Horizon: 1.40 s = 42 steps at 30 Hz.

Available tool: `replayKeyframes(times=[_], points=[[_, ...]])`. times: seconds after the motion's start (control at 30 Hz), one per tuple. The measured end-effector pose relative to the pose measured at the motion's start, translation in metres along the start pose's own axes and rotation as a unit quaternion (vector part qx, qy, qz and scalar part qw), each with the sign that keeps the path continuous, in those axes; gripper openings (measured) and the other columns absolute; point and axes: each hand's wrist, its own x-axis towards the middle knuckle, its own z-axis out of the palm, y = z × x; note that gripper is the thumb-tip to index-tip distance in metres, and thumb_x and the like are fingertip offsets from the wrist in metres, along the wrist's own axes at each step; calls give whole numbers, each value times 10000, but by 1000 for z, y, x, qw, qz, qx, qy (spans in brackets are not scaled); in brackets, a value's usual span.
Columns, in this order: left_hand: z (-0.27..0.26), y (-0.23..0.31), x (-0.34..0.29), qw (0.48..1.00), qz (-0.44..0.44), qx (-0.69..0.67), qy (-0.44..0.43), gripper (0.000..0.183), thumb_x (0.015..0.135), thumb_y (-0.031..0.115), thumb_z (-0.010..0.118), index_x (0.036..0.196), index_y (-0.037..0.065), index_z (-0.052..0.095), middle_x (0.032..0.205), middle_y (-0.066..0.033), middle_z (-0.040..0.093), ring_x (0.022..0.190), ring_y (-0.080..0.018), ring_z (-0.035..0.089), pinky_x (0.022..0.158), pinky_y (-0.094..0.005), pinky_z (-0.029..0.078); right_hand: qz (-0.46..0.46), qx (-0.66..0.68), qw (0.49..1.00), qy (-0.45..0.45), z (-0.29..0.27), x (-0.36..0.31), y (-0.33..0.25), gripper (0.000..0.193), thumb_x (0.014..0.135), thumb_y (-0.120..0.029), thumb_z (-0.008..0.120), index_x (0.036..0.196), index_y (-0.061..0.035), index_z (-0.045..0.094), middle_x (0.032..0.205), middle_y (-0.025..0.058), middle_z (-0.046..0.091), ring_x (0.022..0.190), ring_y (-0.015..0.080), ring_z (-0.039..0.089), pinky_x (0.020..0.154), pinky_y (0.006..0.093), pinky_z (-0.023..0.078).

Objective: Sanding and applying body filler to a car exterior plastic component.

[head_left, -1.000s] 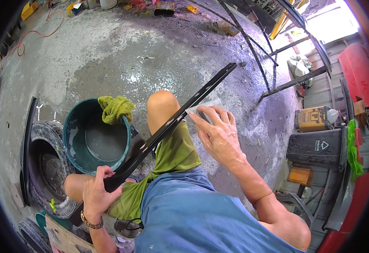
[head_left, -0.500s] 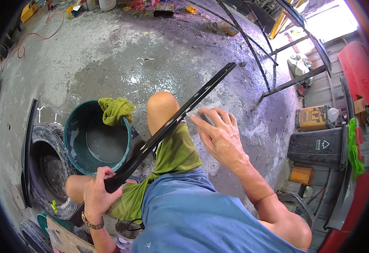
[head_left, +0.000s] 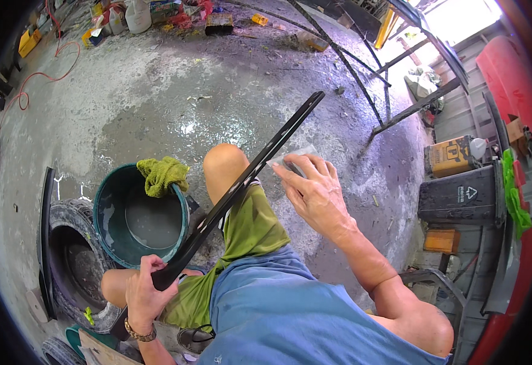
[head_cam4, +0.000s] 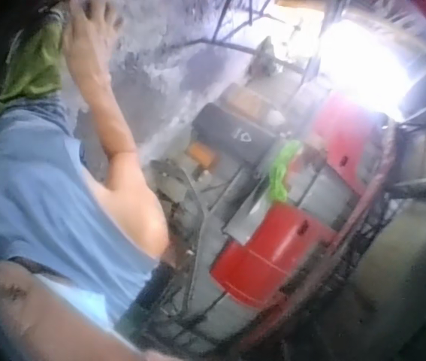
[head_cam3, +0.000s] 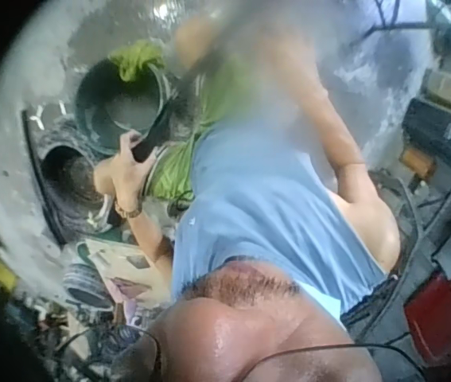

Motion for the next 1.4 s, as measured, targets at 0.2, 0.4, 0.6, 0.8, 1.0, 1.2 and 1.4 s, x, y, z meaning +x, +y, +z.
replayKeyframes(times=[0.2,0.4,0.6,0.8,1.0,1.2,1.4], points=[[0,1,-1,1000,-8,-5,1,510,708,188,820,1099,79,512,927,-119,717,852,-334,703,694,-429,536,-14,-11,1000,22,2,8,0,385,869,-174,663,1253,-170,648,1220,53,569,1184,273,502,985,551,383],[0,1,-2,1000,-13,-9,-1,513,710,185,820,1102,71,511,937,-125,719,868,-328,707,708,-423,541,-21,-10,1000,-5,0,5,0,375,869,-178,666,1243,-172,649,1216,45,567,1179,266,504,973,568,382],[1,1,-2,1000,-16,-5,-4,511,713,190,818,1104,68,512,944,-123,719,882,-322,708,715,-418,541,-33,-44,998,9,5,5,-2,365,874,-187,662,1238,-173,649,1211,42,567,1174,257,507,960,571,383],[0,3,-3,1000,-11,2,-4,517,710,188,821,1110,73,514,940,-113,717,881,-315,707,716,-412,539,-32,-26,999,10,5,6,-2,353,879,-192,659,1231,-171,649,1220,49,565,1172,264,511,956,585,380],[1,4,-4,1000,-19,5,0,524,706,185,825,1112,75,513,941,-108,714,878,-310,708,714,-408,538,-33,-28,999,-5,3,1,-4,353,883,-187,652,1235,-169,646,1227,50,563,1179,265,506,962,580,384],[2,-1,-6,1000,-29,2,-4,549,697,197,837,1123,76,512,963,-109,714,906,-301,706,736,-404,535,-1,-5,1000,2,-2,2,6,356,874,-175,660,1230,-161,653,1215,50,567,1184,270,503,966,563,391],[2,0,-4,1000,-27,-1,-7,553,700,213,840,1120,72,509,968,-114,715,906,-304,706,738,-405,534,6,-4,999,32,3,10,13,363,869,-165,664,1232,-158,655,1210,50,568,1185,272,500,973,561,388]])
